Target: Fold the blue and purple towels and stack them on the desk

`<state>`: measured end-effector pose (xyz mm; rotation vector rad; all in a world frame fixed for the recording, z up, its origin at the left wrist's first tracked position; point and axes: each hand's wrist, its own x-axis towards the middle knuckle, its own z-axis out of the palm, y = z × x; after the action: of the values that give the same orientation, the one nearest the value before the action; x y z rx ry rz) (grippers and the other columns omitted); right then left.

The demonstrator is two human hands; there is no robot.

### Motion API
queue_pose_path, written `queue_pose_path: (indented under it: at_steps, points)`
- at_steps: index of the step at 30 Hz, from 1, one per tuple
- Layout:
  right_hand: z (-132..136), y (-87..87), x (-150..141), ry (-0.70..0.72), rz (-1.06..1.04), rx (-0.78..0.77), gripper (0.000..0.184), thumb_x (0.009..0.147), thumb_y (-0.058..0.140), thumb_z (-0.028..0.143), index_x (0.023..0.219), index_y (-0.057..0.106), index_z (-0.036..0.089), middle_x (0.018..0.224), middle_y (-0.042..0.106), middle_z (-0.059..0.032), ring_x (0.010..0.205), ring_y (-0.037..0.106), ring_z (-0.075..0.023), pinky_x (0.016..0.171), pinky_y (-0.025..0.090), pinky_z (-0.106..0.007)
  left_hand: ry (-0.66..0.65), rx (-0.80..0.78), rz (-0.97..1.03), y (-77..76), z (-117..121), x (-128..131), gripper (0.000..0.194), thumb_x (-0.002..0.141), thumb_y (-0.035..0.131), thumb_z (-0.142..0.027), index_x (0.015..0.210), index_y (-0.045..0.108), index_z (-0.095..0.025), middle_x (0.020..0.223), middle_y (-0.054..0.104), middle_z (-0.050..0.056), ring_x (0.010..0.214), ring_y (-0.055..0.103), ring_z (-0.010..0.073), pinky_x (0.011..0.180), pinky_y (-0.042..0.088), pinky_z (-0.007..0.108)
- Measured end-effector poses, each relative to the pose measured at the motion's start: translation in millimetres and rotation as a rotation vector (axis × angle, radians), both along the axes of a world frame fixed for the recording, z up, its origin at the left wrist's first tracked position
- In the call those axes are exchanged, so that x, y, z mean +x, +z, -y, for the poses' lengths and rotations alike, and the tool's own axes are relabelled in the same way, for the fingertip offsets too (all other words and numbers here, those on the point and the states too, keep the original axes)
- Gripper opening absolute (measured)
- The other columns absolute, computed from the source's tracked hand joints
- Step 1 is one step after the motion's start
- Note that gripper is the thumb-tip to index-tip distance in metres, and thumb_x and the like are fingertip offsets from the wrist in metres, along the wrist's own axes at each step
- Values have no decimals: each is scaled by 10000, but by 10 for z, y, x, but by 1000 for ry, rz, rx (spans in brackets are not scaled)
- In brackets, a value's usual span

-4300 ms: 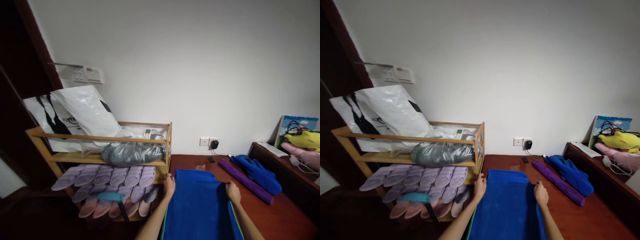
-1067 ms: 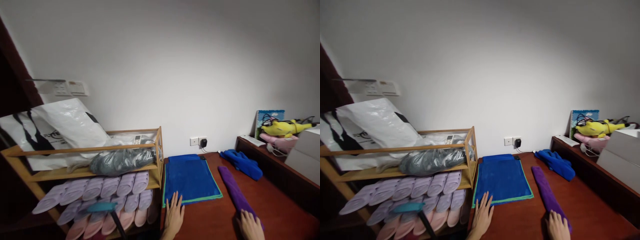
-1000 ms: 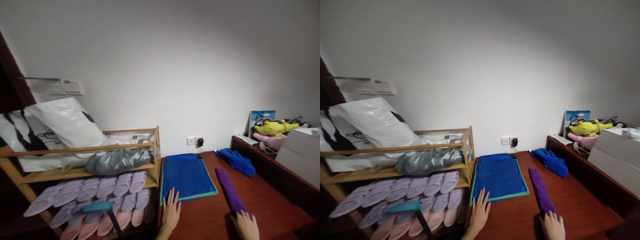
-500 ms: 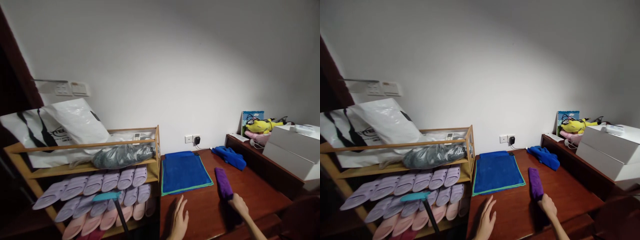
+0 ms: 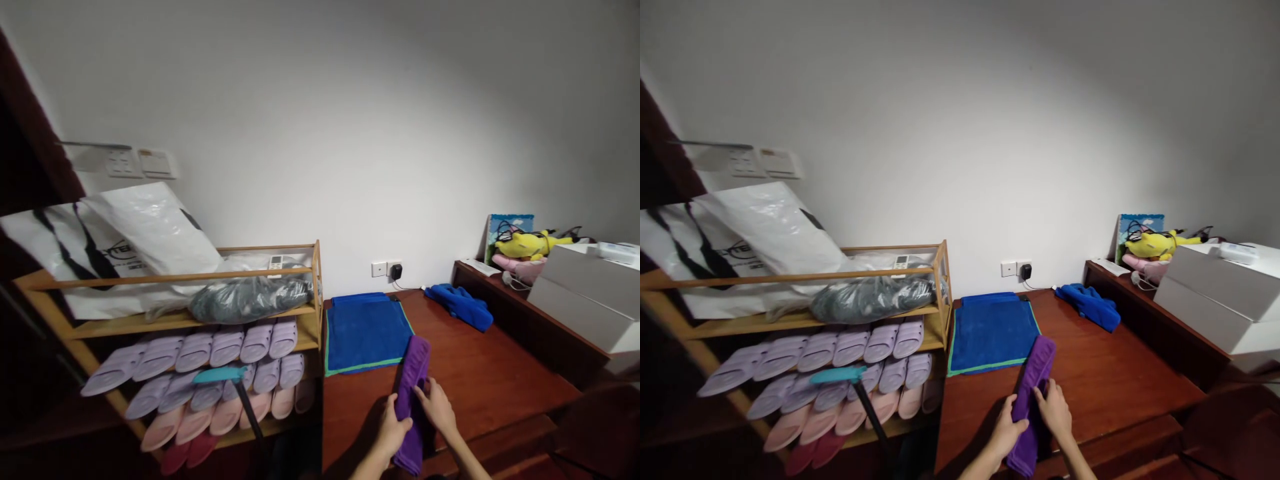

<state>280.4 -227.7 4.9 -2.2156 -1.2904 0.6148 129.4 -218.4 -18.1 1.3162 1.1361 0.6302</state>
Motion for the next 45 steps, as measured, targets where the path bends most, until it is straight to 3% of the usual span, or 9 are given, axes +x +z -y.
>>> queue_pose_path:
  at_steps: [5,9,13,17,22,29,35,41,45]
  points:
    - [-138,-122,74,-91,-64,-86,508,796,412,490,1101,556,110,1064,676,-164,948,658,-241,777,503,-319,26,-100,-4,19,103,66,728,630,601,-137,1332,414,-178,1279,547,80,1124,530,188,942,391,268]
    - [-101,-117,39,-111,-37,-103,570,812,384,455,1272,423,121,1137,638,-192,1011,630,-287,823,487,-391,50,-54,-8,58,173,33,786,569,635,-104,1326,430,-144,1237,562,102,1109,522,205,941,390,287]
    - [1,-39,-224,35,39,-83,649,833,334,536,1360,314,159,1188,607,-175,1078,591,-306,854,465,-408,141,26,69,123,113,-21,633,692,602,-234,1304,461,-152,1261,547,106,1132,504,204,989,346,305]
    - [74,-7,-500,156,132,-30,574,876,269,400,1393,275,153,1271,538,-165,1097,577,-291,841,464,-391,181,-37,125,113,-15,-54,451,773,531,-361,1182,566,-173,1247,576,96,1171,492,223,1003,338,312]
    - [128,-34,-557,229,173,153,496,891,242,338,1338,392,184,1196,582,-129,1013,617,-238,802,487,-338,180,-85,245,83,-53,-29,428,773,536,-485,1057,627,-177,1131,650,90,1092,554,243,985,377,361]
    - [183,106,-725,366,210,445,450,906,312,367,1312,460,244,1062,646,-93,960,616,-216,820,513,-336,162,-144,341,110,-149,-39,590,864,303,-546,1165,566,-112,1069,680,141,986,629,236,889,474,368]
    - [126,13,-700,361,-34,495,481,892,341,394,1320,429,191,1254,588,-88,1144,549,-195,962,446,-319,215,14,129,82,-323,-350,431,839,459,-405,1181,554,-161,1224,614,97,1137,548,204,982,397,307]
    - [239,-210,-637,115,341,256,452,838,344,273,1259,483,187,1182,603,-128,1081,554,-282,884,427,-452,198,166,-335,49,-317,-706,239,829,490,-272,991,620,-154,1084,648,120,1065,568,237,933,393,342]
    - [275,-168,-758,210,428,322,451,855,380,369,1272,473,225,1241,560,-116,1111,513,-286,905,402,-453,108,323,-570,107,-252,-828,198,819,487,-190,971,612,-211,939,663,58,933,602,216,833,410,314]
